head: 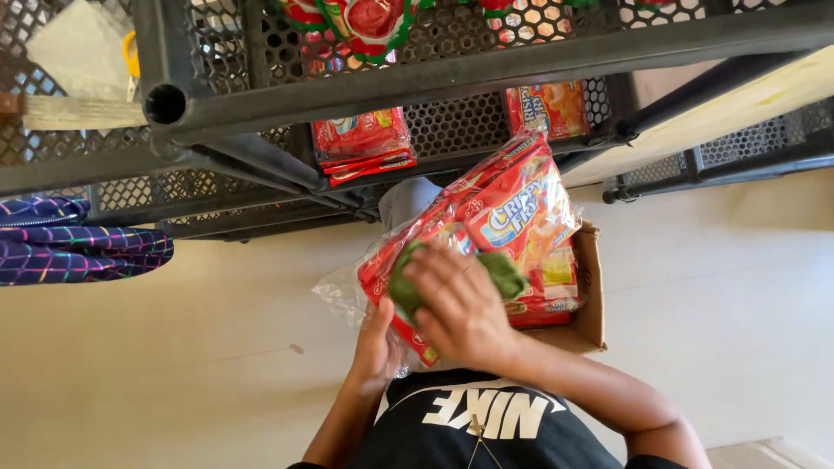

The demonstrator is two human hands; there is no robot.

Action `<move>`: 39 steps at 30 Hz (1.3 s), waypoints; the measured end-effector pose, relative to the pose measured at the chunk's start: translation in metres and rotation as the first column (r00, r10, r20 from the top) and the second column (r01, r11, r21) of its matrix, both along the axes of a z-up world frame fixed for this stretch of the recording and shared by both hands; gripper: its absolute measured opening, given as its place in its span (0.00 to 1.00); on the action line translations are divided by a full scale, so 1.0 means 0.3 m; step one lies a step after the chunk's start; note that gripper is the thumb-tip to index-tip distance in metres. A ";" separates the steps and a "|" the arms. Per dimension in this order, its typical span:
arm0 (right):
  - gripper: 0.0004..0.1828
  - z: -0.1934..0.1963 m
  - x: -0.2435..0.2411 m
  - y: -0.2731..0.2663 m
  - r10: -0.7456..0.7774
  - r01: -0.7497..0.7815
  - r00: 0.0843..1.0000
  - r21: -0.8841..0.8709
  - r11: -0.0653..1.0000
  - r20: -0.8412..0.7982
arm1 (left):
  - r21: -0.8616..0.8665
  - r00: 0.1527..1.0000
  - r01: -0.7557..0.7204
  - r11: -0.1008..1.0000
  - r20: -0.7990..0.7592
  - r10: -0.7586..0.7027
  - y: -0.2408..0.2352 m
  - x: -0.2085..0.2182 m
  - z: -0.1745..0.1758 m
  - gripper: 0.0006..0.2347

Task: Wiping down individual food packages with a cloth.

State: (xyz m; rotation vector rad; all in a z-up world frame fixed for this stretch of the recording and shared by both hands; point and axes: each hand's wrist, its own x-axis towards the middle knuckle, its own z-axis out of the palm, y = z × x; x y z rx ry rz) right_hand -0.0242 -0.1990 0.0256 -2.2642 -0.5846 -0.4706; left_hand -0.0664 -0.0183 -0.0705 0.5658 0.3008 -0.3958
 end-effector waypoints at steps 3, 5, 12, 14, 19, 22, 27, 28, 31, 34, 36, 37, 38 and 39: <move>0.30 0.045 -0.009 0.038 0.210 -0.210 0.977 -0.019 0.978 0.033 | -0.120 0.998 0.018 0.993 0.055 -0.012 0.020 -0.040 -0.067 0.32; 0.30 0.053 0.020 0.042 0.202 -0.202 0.979 -0.016 0.979 0.012 | -0.054 0.991 0.031 0.998 0.133 -0.023 0.012 -0.032 -0.023 0.33; 0.28 0.013 0.026 0.008 -0.023 0.023 1.000 0.006 1.000 -0.010 | 0.354 0.952 0.176 0.919 0.176 -0.250 0.036 -0.054 -0.030 0.32; 0.27 0.013 0.014 0.002 0.063 -0.062 0.994 -0.005 0.998 0.087 | 0.510 0.893 0.185 0.840 0.269 -0.360 0.061 -0.041 -0.031 0.30; 0.24 0.059 0.083 -0.044 0.223 -0.191 0.912 -0.125 0.974 0.344 | 0.686 0.810 0.285 0.670 0.202 -0.551 0.067 -0.013 0.005 0.30; 0.24 0.070 0.104 -0.073 0.068 -0.058 0.936 -0.037 0.998 0.344 | 0.893 0.565 -0.127 0.432 0.423 -0.708 0.052 0.040 0.052 0.27; 0.18 0.093 0.077 0.001 0.018 -0.018 0.935 -0.002 1.000 0.353 | 0.866 0.639 0.027 0.499 0.369 -0.675 0.065 0.090 -0.006 0.30; 0.18 0.104 0.079 0.007 0.016 -0.017 0.935 0.001 1.000 0.355 | 0.867 0.637 0.026 0.497 0.369 -0.677 0.064 0.096 0.029 0.30; 0.19 0.109 0.098 0.014 0.145 -0.125 0.905 -0.076 0.989 0.399 | 0.825 0.629 -0.115 0.554 0.492 -0.602 0.054 0.124 0.160 0.29; 0.19 0.071 0.122 -0.004 0.123 -0.103 0.915 -0.073 0.992 0.384 | 0.785 0.728 0.031 0.619 0.406 -0.552 0.034 0.141 0.273 0.30; 0.19 0.053 0.131 -0.006 0.077 -0.074 0.941 -0.023 0.997 0.331 | 0.717 0.832 0.094 0.690 0.324 -0.450 0.038 0.124 0.253 0.23; 0.19 0.053 0.132 0.003 0.088 -0.085 0.940 -0.025 0.996 0.330 | 0.716 0.837 0.086 0.693 0.325 -0.440 0.041 0.119 0.271 0.23; 0.19 0.053 0.132 0.015 0.076 -0.070 0.948 -0.032 0.997 0.308 | 0.646 0.838 0.110 0.755 0.349 -0.420 0.049 0.117 0.289 0.21; 0.19 0.052 0.133 0.026 0.064 -0.055 0.956 -0.040 0.998 0.287 | 0.570 0.839 0.133 0.811 0.371 -0.399 0.055 0.116 0.307 0.20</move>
